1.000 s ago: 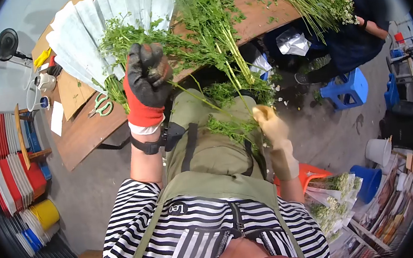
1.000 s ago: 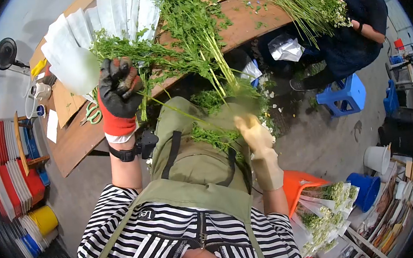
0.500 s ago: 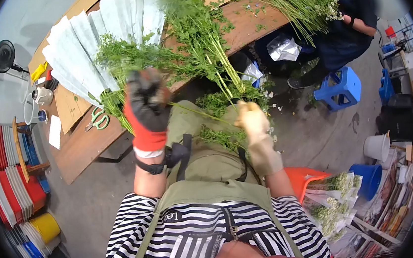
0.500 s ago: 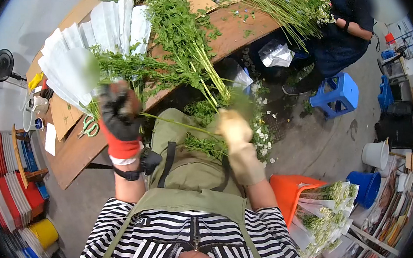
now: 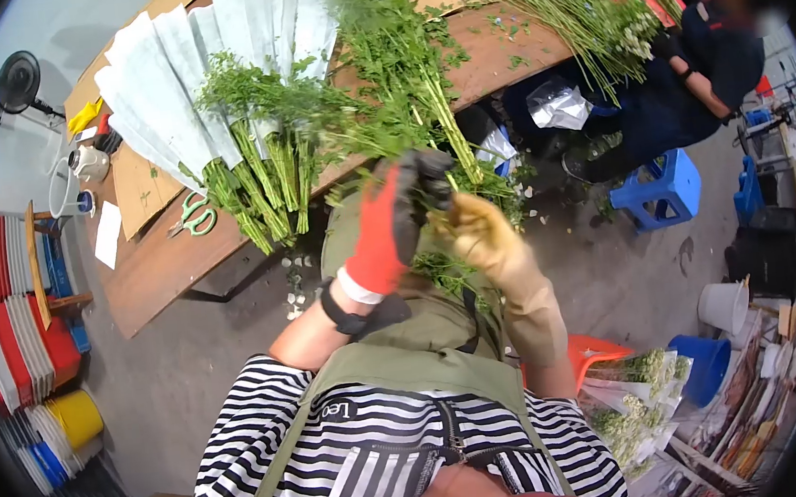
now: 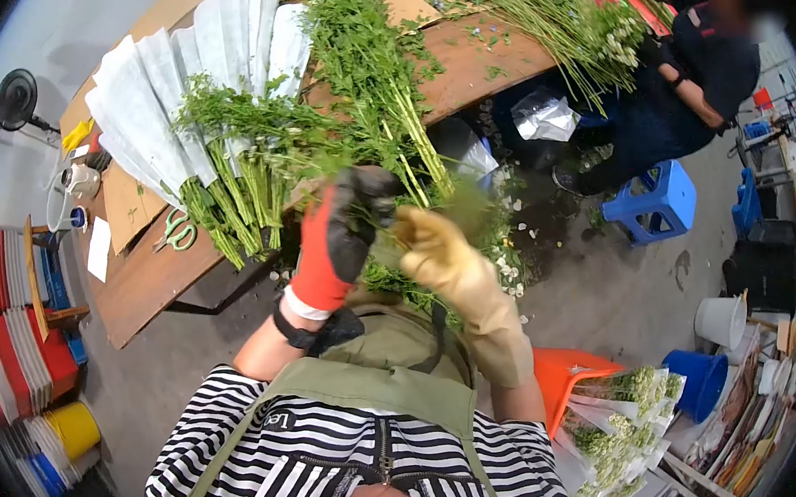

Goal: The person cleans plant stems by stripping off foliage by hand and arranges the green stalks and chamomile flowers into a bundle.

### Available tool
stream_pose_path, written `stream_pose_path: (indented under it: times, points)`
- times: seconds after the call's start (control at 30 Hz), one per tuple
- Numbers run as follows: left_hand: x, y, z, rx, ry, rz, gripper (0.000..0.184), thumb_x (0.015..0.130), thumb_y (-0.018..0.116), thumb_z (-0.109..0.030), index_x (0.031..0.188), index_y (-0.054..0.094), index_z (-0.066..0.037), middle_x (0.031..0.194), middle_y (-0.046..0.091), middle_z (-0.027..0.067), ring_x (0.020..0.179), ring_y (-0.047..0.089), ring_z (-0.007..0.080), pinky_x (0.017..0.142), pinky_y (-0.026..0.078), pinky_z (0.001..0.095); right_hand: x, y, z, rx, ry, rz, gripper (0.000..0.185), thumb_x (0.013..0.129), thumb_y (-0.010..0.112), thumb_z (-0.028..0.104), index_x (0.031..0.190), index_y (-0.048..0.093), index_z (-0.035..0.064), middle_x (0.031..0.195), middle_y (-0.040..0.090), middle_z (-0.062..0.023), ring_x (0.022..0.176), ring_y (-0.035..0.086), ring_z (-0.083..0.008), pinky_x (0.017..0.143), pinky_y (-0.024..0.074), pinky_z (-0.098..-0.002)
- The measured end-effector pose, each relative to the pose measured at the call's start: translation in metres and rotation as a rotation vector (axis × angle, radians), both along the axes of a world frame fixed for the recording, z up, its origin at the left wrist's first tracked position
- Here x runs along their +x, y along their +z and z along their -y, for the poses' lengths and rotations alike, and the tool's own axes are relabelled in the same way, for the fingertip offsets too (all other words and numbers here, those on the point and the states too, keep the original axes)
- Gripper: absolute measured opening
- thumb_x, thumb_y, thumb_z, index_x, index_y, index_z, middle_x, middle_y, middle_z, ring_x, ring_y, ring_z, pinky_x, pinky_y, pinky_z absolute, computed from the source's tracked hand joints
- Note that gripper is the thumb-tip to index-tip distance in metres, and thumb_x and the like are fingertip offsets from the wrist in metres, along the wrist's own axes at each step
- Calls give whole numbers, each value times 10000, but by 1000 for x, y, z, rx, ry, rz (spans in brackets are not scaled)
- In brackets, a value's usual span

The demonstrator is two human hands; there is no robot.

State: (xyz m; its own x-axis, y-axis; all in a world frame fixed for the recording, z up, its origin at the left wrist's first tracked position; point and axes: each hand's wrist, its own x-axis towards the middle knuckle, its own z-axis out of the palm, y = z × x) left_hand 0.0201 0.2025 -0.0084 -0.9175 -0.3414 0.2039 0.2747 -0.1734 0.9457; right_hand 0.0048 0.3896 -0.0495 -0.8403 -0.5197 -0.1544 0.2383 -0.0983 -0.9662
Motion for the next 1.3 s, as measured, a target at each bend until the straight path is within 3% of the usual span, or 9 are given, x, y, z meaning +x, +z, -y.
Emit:
stream_pose_path:
  times: [0.1,0.23,0.37,0.43,0.77,0.93,1.0,1.1,1.3]
  points:
    - [11,-40,7,-924,164,-260,304,993,605,-134,1271,611,-9,1168,681,77,1058,647,204,967,485,335,10,16,23,276,166,154,269,989,474,44,1162,678,19,845,740,-61,716,699,-120,710,564,-250]
    - [27,-27,6,-721,41,-91,391,898,652,-25,1283,592,0,1215,664,123,1116,637,248,1003,470,368,12,-4,11,241,124,125,269,966,489,35,1144,690,40,940,748,-77,719,700,-129,668,568,-262]
    - [23,-10,-2,-261,-194,-22,443,817,710,-13,1245,599,-2,1199,648,152,1106,630,303,980,482,380,17,-33,-2,601,-39,-362,287,900,561,40,1153,690,84,982,739,-94,797,713,-188,707,571,-308]
    - [22,5,-1,-462,-179,-155,444,811,698,-4,1243,596,-11,1216,631,162,1115,617,330,968,486,388,15,-44,-10,788,-56,-578,307,863,596,50,1152,687,101,994,730,-101,857,714,-215,749,568,-328]
    - [19,-14,9,-467,27,-165,457,884,581,15,1337,550,-28,1288,605,163,1171,610,312,979,479,407,12,-75,-35,426,10,97,211,941,564,162,1078,705,87,968,722,-61,900,692,-161,805,527,-286]
    - [-4,-26,97,-1019,606,-116,304,1051,489,-237,1207,640,-24,1087,696,69,935,641,170,835,502,325,24,-94,-95,1034,-39,42,271,1019,512,272,1053,687,68,859,727,-47,752,667,-142,676,501,-269]
    - [-17,8,133,48,274,-31,385,1056,471,-308,1059,710,-7,997,718,80,924,651,175,845,508,322,39,-123,-132,952,-162,104,281,1024,519,296,1070,671,64,829,723,-49,702,653,-131,635,491,-264]
    - [-20,15,158,5,264,-27,364,1057,471,-287,1156,671,2,1059,709,87,950,657,183,869,506,325,59,-168,-183,636,-331,167,303,1017,551,337,1131,641,70,739,694,-55,623,625,-104,560,464,-252]
    - [-20,-21,145,181,-86,241,397,1035,535,-265,1334,558,-5,1271,634,119,1087,637,223,961,506,357,10,-101,-127,664,-609,119,388,1023,528,442,1045,672,82,587,630,-31,466,533,-91,479,420,-255]
